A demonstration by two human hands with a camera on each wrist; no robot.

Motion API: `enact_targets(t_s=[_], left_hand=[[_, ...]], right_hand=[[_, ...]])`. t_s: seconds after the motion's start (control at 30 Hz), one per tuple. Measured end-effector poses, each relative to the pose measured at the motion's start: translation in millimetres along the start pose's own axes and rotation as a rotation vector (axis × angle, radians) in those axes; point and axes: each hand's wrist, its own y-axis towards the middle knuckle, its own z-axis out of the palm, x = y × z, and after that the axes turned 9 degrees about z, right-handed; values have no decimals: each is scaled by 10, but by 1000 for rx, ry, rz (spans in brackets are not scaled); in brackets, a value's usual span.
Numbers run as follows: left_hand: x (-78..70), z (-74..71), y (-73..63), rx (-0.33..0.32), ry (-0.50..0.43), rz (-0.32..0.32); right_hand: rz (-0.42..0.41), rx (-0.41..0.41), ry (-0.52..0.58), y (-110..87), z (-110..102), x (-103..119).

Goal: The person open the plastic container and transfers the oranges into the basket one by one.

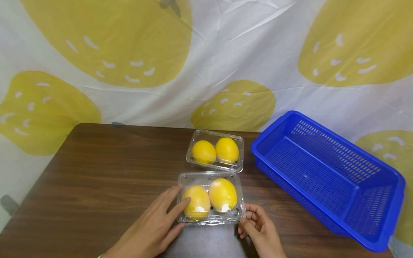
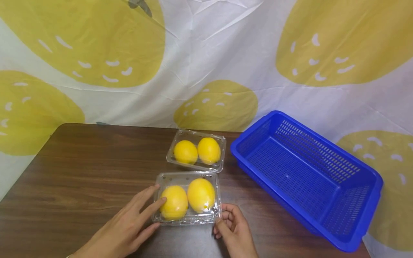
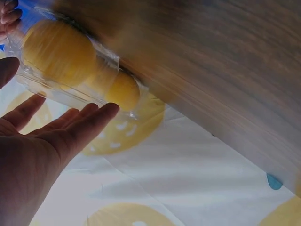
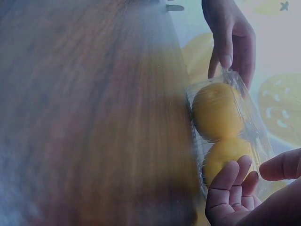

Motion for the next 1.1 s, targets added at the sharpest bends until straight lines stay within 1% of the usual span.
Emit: enact_targets(t_s=[0.23, 0.43, 0.57, 0.73, 0.83, 0.93, 1.1], left_hand=[[20, -23, -2, 14, -23, 3], [36, -15, -16, -3, -22, 19], [46, -13, -16, -6, -29, 19], [52, 10, -21, -33, -27, 32], [53, 17, -23, -37, -27, 33], [59, 13, -26, -29, -42, 31], [58, -9, -32, 3, -68, 15]], right_hand=[[-11, 1, -4, 3, -4, -3], [-18, 5, -4, 7, -6, -4], [-19, 6, 0, 6, -8, -9], [-23, 12, 7, 5, -11, -21], [-22, 14, 12, 6, -13, -28], [-22, 16, 14, 9, -16, -33], [-17, 17, 26, 10, -13, -40]])
